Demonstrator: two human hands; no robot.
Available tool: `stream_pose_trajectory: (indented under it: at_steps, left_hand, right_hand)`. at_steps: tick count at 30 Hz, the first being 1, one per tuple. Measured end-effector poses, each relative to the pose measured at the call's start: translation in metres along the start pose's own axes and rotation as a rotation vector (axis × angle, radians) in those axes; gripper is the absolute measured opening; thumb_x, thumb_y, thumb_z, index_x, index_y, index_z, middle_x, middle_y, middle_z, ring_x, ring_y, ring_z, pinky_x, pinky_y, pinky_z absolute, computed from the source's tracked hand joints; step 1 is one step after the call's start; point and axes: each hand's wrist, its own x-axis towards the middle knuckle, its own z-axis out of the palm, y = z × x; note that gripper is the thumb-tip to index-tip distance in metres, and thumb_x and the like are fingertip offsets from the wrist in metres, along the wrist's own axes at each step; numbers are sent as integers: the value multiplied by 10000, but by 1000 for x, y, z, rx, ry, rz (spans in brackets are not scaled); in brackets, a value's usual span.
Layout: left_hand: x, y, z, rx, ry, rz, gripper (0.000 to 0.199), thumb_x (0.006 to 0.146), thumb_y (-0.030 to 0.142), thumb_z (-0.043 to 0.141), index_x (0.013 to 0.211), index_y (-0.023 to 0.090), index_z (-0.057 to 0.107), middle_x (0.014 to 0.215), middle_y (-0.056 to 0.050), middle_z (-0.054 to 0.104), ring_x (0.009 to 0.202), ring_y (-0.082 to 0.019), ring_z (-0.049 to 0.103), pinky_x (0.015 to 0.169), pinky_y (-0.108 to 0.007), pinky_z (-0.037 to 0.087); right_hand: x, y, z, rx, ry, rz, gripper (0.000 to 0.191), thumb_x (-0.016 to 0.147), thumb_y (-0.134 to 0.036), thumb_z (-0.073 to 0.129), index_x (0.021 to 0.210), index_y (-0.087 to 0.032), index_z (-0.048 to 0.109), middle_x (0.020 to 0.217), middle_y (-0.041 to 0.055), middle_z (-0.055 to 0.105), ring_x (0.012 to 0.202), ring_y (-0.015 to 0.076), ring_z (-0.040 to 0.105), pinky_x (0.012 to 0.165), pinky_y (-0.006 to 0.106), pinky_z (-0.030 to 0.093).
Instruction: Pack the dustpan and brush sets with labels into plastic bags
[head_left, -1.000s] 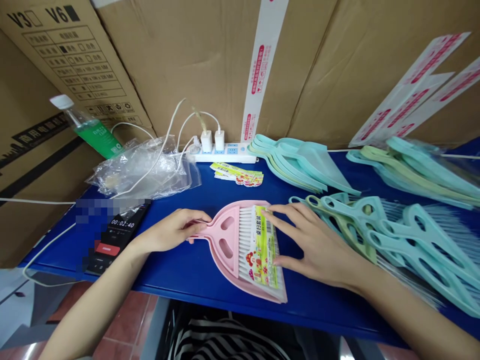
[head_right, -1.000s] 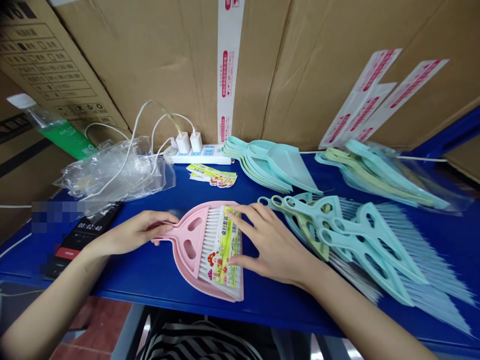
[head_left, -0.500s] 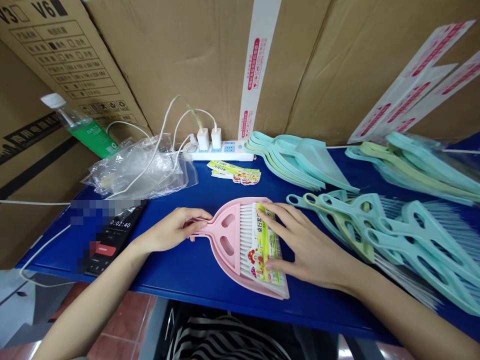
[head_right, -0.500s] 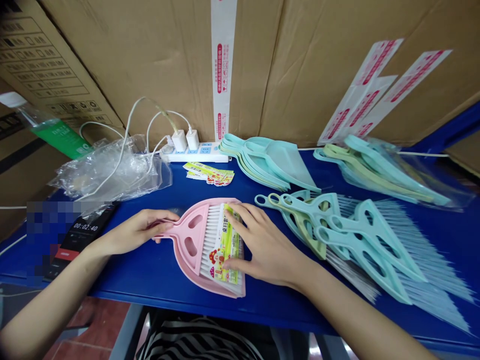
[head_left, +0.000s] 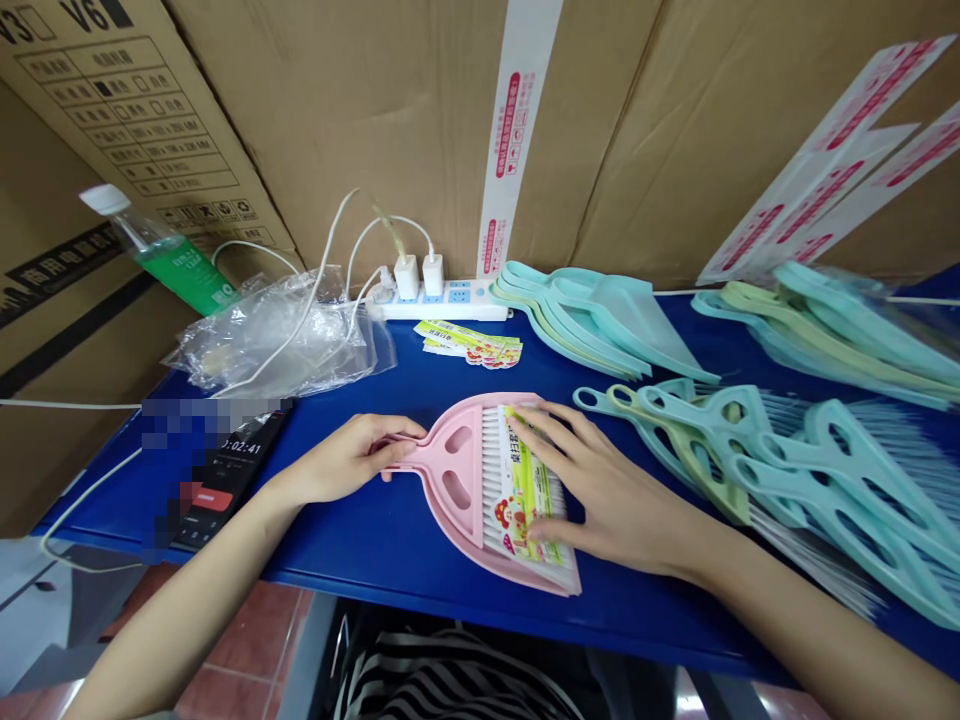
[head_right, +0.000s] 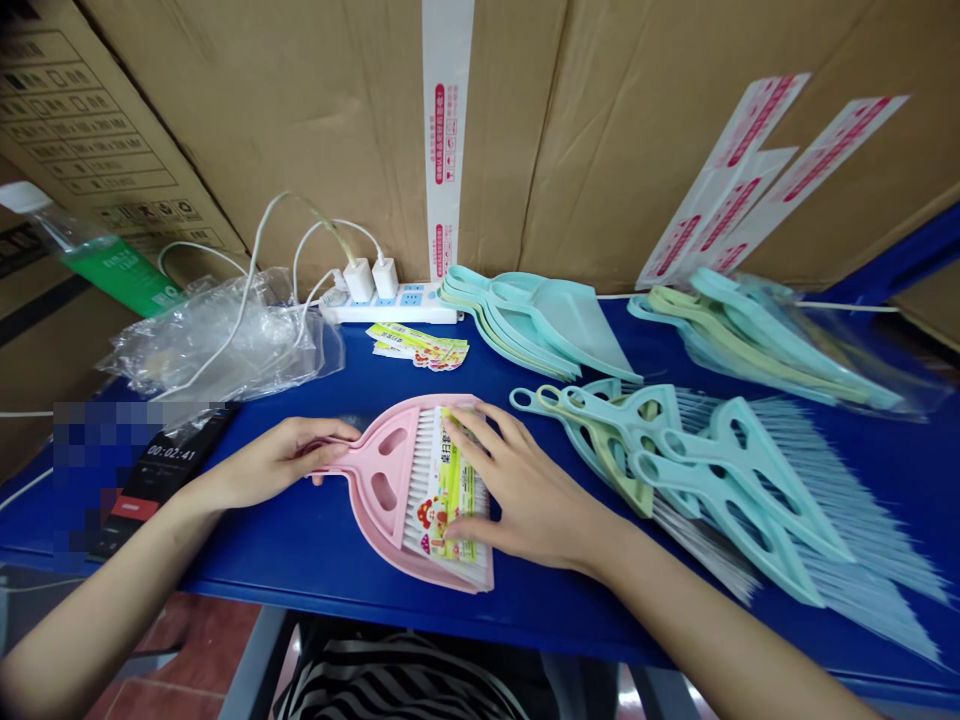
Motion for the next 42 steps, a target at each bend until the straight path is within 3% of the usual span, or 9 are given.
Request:
stream_pose_trajectory:
  at_steps: [4, 11, 21, 36, 42]
  left_hand:
    - [1, 0, 0, 15, 6, 14, 316, 906, 398, 495, 1009, 140, 645, 829, -38, 635, 669, -119, 531, 586, -213, 437]
    - [0, 1, 1, 14, 21, 24, 310, 906, 374, 491, 1006, 129, 651, 842, -47, 644, 676, -124, 544, 600, -219, 443]
    - [0, 4, 4, 21, 42, 24, 313, 914, 362, 472, 990, 122, 659, 863, -57, 652, 685, -131, 546, 599, -225, 441]
    - [0, 2, 2, 59, 55, 38, 311, 920, 364, 473, 1003, 143, 675, 910, -59, 687, 765, -153, 585, 669, -238, 461]
    - [0, 3, 2, 71, 66, 63, 286, 916, 316, 471, 1009, 136, 673, 913, -63, 695, 762, -149, 585, 657, -229, 461]
  right_hand:
    - [0, -1, -4, 2, -4, 3, 919, 853, -621, 538, 1560, -202, 126, 1565, 137, 305, 1436, 359, 215, 1100, 585, 325]
    - [-2, -1, -11, -56, 34, 6, 879, 867, -651, 483, 1553, -192, 182, 1575, 136, 285, 1449, 379, 174, 1088, 616, 324]
    - [0, 0, -4, -68, -42, 71, 939, 842, -704, 473, 1535, -121, 225, 1582, 165, 230, 1458, 363, 69, 1118, 585, 289]
    - [-4, 1, 0, -81, -57, 43, 896, 895, -625, 460, 1558, -167, 69, 1595, 145, 151, 1437, 348, -7, 1123, 583, 271]
    - [-2, -2, -3, -83, -105, 55, 887, 907, -657, 388, 1543, -88, 148, 1585, 179, 140, 1429, 350, -41, 1123, 596, 241]
